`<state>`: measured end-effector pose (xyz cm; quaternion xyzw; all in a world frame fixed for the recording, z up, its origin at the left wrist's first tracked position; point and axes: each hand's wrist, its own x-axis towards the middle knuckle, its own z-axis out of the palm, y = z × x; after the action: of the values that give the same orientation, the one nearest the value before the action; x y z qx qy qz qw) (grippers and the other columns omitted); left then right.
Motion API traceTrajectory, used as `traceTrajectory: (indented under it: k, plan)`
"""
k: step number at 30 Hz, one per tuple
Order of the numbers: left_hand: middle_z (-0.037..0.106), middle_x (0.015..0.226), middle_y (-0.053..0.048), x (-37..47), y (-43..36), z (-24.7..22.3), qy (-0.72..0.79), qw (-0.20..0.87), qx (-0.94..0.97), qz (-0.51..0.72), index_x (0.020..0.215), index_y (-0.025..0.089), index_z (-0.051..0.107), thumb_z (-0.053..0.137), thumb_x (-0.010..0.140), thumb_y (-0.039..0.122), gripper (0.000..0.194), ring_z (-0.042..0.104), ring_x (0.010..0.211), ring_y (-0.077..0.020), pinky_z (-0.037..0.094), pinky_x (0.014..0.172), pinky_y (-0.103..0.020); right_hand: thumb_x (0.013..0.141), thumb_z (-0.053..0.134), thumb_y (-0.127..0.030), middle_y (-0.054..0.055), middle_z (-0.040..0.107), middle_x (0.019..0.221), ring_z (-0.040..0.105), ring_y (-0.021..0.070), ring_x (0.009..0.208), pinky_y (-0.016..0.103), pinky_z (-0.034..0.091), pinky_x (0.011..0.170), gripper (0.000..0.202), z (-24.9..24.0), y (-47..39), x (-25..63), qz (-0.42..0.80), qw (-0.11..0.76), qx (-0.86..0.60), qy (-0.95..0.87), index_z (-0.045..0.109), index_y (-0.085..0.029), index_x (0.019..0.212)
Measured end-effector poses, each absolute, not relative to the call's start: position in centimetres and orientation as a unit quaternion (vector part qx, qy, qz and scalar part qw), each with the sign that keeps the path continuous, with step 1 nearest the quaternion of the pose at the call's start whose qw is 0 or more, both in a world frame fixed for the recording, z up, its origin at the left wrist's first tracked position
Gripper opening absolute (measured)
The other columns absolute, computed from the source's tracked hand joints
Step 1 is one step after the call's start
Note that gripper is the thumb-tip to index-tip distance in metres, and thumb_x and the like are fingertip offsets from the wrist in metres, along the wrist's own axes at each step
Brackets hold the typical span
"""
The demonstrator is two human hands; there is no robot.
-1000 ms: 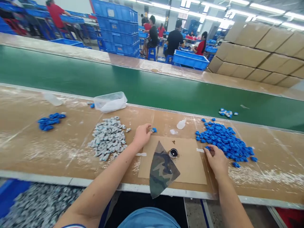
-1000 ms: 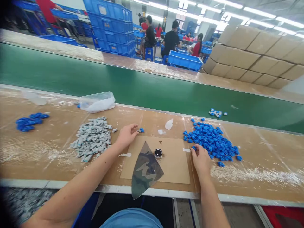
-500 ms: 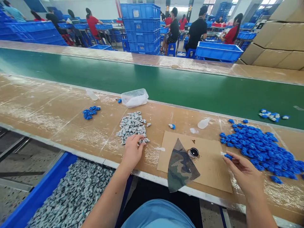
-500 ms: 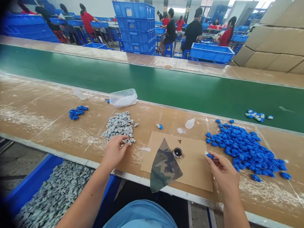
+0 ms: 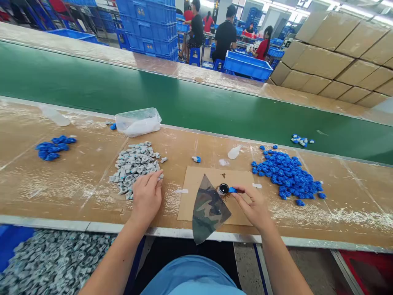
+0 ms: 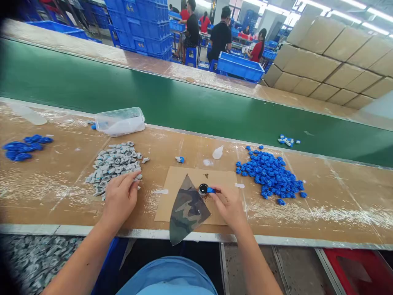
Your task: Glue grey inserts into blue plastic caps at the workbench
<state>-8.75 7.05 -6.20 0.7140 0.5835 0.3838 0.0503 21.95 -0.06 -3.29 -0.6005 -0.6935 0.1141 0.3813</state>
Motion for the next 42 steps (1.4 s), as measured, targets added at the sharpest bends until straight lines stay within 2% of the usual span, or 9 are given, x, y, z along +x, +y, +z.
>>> traceTrajectory:
  k: [3,9,16,21,27,42]
  plan:
    - [0.066,0.100,-0.009,-8.1,6.2,-5.6,0.581,0.130,0.674,0.437,0.100,0.021,0.066,0.047,0.085,0.026,0.025,0.060,0.096,-0.0237,0.047,0.089,-0.040,0.087,0.057,-0.029,0.005,0.073,0.089,0.068,0.0201,0.083,0.034,0.056,0.072,0.016,-3.1,0.4,21.7,0.105,0.354,-0.586,-0.721,0.070,-0.024,0.094]
    - [0.066,0.098,-0.007,-5.4,4.2,-5.2,0.528,0.378,0.583,0.487,0.090,0.021,0.071,0.059,0.079,0.032,0.019,0.062,0.095,-0.0192,0.051,0.085,-0.032,0.087,0.056,-0.027,0.004,0.073,0.088,0.067,0.0201,0.082,0.033,0.054,0.070,0.017,-3.0,0.8,21.9,0.110,0.330,-0.575,-0.740,0.071,-0.026,0.096]
    - [0.070,0.085,-0.006,-2.7,2.7,-5.0,0.468,0.519,0.540,0.469,0.078,0.020,0.073,0.066,0.075,0.032,0.014,0.063,0.086,-0.0186,0.053,0.080,-0.031,0.088,0.055,-0.026,0.004,0.073,0.085,0.066,0.0197,0.081,0.032,0.054,0.071,0.018,-3.1,0.6,21.8,0.088,0.324,-0.577,-0.745,0.071,-0.025,0.096]
    - [0.069,0.086,-0.006,-1.3,1.4,-4.6,0.462,0.557,0.531,0.440,0.080,0.019,0.072,0.068,0.074,0.034,0.017,0.064,0.083,-0.0173,0.053,0.077,-0.029,0.087,0.056,-0.027,0.003,0.073,0.088,0.066,0.0192,0.082,0.033,0.053,0.075,0.015,-3.3,0.3,21.4,0.107,0.333,-0.611,-0.710,0.070,-0.024,0.093]
    - [0.068,0.092,-0.005,-0.7,-0.9,-4.6,0.472,0.588,0.532,0.384,0.097,0.018,0.068,0.066,0.078,0.035,0.025,0.065,0.073,-0.0134,0.056,0.075,-0.029,0.087,0.056,-0.022,0.002,0.071,0.092,0.063,0.0172,0.088,0.031,0.050,0.080,0.013,-2.4,-0.6,20.7,0.105,0.328,-0.636,-0.691,0.066,-0.023,0.096]
    - [0.068,0.094,-0.001,-0.8,-1.8,-3.9,0.493,0.562,0.539,0.389,0.093,0.021,0.068,0.069,0.077,0.028,0.017,0.065,0.077,-0.0113,0.057,0.079,-0.025,0.090,0.053,-0.027,0.001,0.068,0.097,0.061,0.0142,0.089,0.030,0.049,0.085,0.016,-1.5,-2.3,19.8,0.137,0.400,-0.666,-0.615,0.064,-0.020,0.099]
